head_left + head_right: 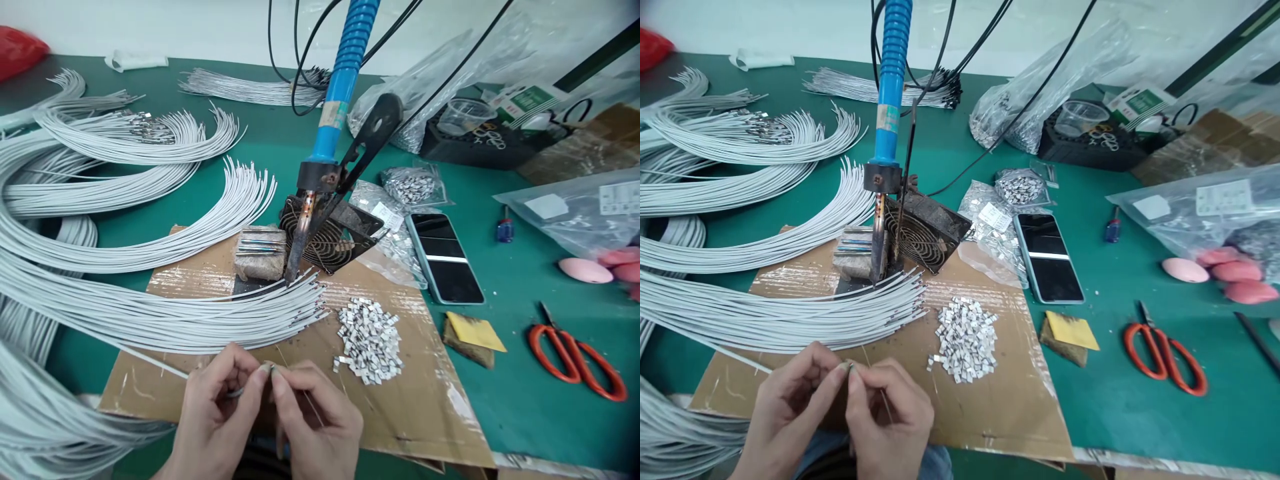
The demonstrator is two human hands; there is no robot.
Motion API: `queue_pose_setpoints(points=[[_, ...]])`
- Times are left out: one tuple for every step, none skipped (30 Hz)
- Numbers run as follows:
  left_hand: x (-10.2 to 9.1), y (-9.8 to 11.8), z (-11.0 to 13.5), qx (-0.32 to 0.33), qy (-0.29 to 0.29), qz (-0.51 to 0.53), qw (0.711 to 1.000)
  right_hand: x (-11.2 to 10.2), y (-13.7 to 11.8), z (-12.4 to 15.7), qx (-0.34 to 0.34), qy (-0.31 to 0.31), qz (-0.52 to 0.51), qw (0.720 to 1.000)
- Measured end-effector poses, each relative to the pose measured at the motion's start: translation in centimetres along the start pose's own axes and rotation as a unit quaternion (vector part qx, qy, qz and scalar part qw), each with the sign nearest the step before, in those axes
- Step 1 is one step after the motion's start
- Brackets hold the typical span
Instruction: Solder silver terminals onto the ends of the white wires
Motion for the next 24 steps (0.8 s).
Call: queue_pose_setpoints(points=[[-0.1, 0.1, 0.1, -0.008, 0.0, 0.022, 1.0, 0.3, -0.1, 0.3, -0.045, 0.019, 0.017, 0.999], [-0.1, 0.2, 0.1, -0.016, 0.0, 0.046, 0.999, 0.7, -0.3, 0.5, -0.085, 0.03, 0.032, 0.995], [-0.2, 0.3, 0.0, -0.027, 0.0, 0.074, 0.997, 0.9, -0.4, 0.6, -0.118, 0.032, 0.043, 0.992], [-0.4, 0.4, -0.1, -0.042, -0.002, 0.105, 0.994, 1.1, -0.6, 0.6, -0.142, 0.027, 0.053, 0.988], [-0.4, 0.5, -0.2, -0.058, -0.006, 0.137, 0.989, 1.2, -0.7, 0.5, -0.159, 0.018, 0.063, 0.985], [-0.5, 0.5, -0.4, -0.073, -0.012, 0.166, 0.983, 1.2, -0.9, 0.3, -0.172, 0.008, 0.073, 0.982], [-0.5, 0.6, -0.6, -0.085, -0.019, 0.187, 0.979, 1.1, -1.0, 0.2, -0.183, -0.003, 0.084, 0.979], [-0.6, 0.6, -0.7, -0.092, -0.026, 0.199, 0.975, 0.9, -1.1, 0.0, -0.195, -0.011, 0.096, 0.976], [-0.6, 0.6, -0.9, -0.095, -0.031, 0.204, 0.974, 0.7, -1.2, -0.2, -0.207, -0.018, 0.109, 0.972], [-0.6, 0.6, -1.0, -0.097, -0.036, 0.204, 0.974, 0.5, -1.4, -0.3, -0.217, -0.024, 0.122, 0.968], [-0.6, 0.7, -1.1, -0.099, -0.039, 0.201, 0.974, 0.3, -1.4, -0.4, -0.225, -0.029, 0.133, 0.965], [-0.6, 0.7, -1.1, -0.101, -0.041, 0.198, 0.974, 0.1, -1.5, -0.4, -0.231, -0.033, 0.143, 0.962], [-0.5, 0.8, -1.2, -0.102, -0.042, 0.193, 0.975, 0.0, -1.7, -0.5, -0.235, -0.038, 0.152, 0.959], [-0.5, 0.9, -1.2, -0.1, -0.04, 0.186, 0.977, -0.2, -1.8, -0.5, -0.237, -0.045, 0.159, 0.957], [-0.5, 1.0, -1.2, -0.098, -0.036, 0.175, 0.979, -0.4, -1.9, -0.6, -0.232, -0.056, 0.162, 0.957], [-0.5, 1.2, -1.2, -0.095, -0.032, 0.161, 0.982, -0.6, -2.0, -0.7, -0.218, -0.069, 0.162, 0.96], [-0.5, 1.3, -1.3, -0.093, -0.03, 0.146, 0.984, -0.9, -2.1, -0.9, -0.195, -0.082, 0.159, 0.964], [-0.4, 1.4, -1.3, -0.094, -0.03, 0.13, 0.987, -1.2, -2.1, -1.1, -0.163, -0.094, 0.153, 0.97], [-0.4, 1.4, -1.3, -0.095, -0.032, 0.114, 0.988, -1.5, -2.1, -1.4, -0.125, -0.103, 0.143, 0.976], [-0.3, 1.5, -1.3, -0.096, -0.035, 0.1, 0.99, -1.8, -2.1, -1.6, -0.088, -0.109, 0.132, 0.981], [-0.3, 1.5, -1.3, -0.096, -0.038, 0.087, 0.991, -2.0, -2.1, -1.8, -0.057, -0.114, 0.124, 0.984], [-0.3, 1.5, -1.3, -0.094, -0.04, 0.075, 0.992, -2.2, -2.1, -2.1, -0.033, -0.119, 0.119, 0.985], [-0.2, 1.5, -1.2, -0.092, -0.042, 0.065, 0.993, -2.4, -2.2, -2.3, -0.017, -0.127, 0.117, 0.985], [-0.2, 1.6, -1.2, -0.089, -0.043, 0.056, 0.994, -2.4, -2.3, -2.5, -0.007, -0.138, 0.121, 0.983]])
Point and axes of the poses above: each hand's wrist, its own z-axis away from the middle knuckle, its own x-axis out of the palm, y = z × x, the point moved 4 cm from there along -z, towards the middle knuckle, and after that the axes turned 9 degrees about -y, right-handed, at the moved point
